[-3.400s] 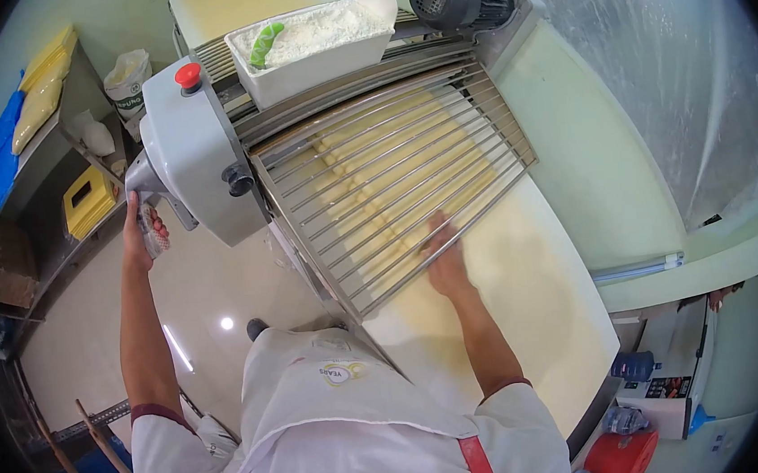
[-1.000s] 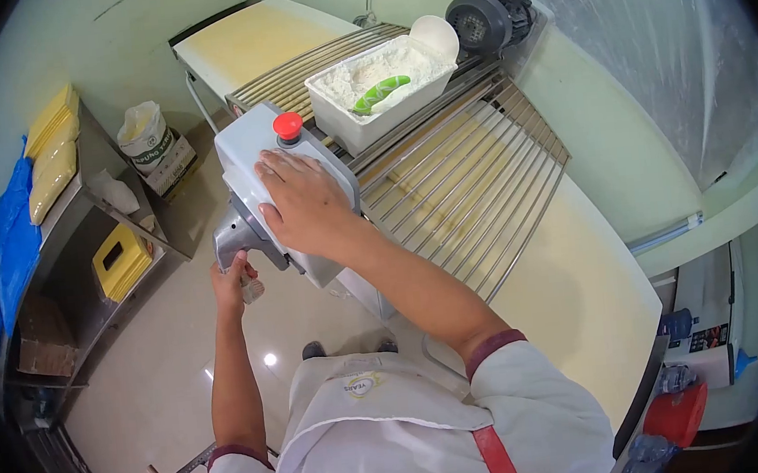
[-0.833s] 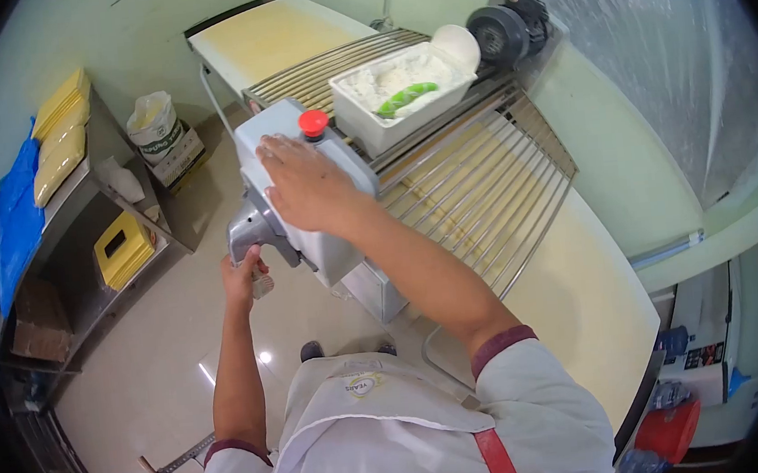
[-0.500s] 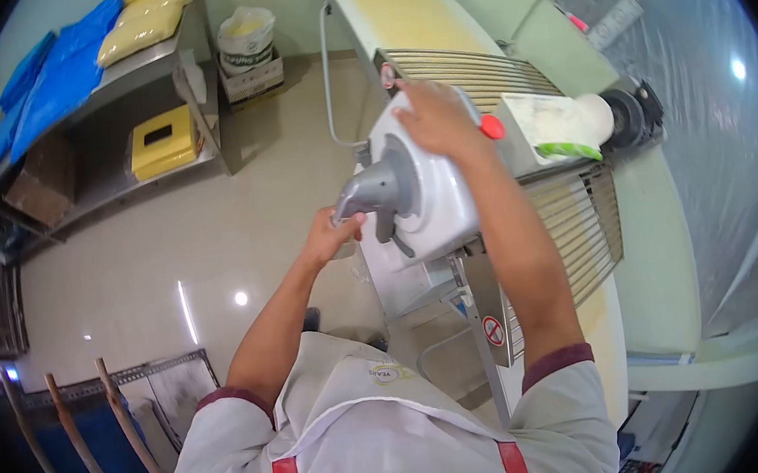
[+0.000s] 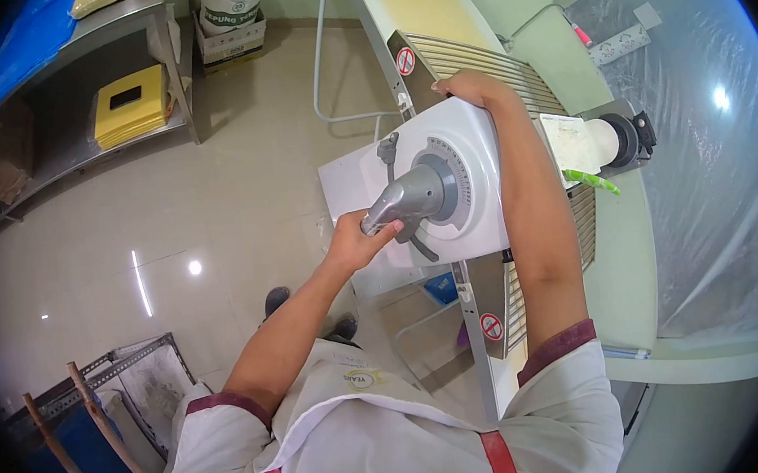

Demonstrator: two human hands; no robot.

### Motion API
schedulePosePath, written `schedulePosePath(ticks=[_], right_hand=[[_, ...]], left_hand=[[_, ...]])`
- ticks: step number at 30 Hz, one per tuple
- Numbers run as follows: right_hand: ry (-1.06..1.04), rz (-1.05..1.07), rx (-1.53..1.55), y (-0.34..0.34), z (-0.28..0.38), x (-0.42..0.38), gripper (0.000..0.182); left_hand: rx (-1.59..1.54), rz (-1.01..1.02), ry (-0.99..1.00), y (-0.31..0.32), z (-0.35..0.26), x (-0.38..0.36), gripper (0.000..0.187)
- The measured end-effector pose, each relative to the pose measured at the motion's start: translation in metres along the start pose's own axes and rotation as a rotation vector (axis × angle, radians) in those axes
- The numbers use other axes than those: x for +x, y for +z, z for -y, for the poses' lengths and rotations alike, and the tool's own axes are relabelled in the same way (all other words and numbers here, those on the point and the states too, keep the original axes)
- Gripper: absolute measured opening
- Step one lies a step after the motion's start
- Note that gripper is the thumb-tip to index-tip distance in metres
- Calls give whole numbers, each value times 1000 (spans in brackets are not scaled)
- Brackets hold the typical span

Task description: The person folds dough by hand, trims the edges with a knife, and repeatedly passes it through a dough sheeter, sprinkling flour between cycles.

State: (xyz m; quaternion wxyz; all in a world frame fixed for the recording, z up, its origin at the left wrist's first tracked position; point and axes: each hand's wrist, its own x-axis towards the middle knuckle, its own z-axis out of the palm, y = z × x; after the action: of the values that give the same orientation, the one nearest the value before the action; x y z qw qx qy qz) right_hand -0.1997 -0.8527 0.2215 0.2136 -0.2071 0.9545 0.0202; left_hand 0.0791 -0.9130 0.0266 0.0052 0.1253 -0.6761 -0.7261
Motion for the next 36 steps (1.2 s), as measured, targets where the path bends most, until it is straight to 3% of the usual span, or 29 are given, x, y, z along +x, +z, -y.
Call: schedulePosePath(ticks=[9,12,15,19,30,34,36], right_hand=[[-64,46,-65,-1,-8,8,49],[7,52,-68,-3,-3,2,50],[4,16,-76,-5,7,-9,49],[36,-51,-62,2,-1,0,55],[-273,-411,123,32,1,-68,55],[-480,-715,-10,81,-26,-172,57],[-490,-858,141,114,-67,-219,55]], left_hand=[[37,-17,50,-3,-9,-3,38],[47,-23,56,-3,-6,-1,38],[105,-22,262,-13,7,16,39],[162,14,337,-23,10,23,40],[91,-41,306,-12,14,20,33],[218,-102,232,-16,38,27,31],[172,-195,328,-9,40,29,32]])
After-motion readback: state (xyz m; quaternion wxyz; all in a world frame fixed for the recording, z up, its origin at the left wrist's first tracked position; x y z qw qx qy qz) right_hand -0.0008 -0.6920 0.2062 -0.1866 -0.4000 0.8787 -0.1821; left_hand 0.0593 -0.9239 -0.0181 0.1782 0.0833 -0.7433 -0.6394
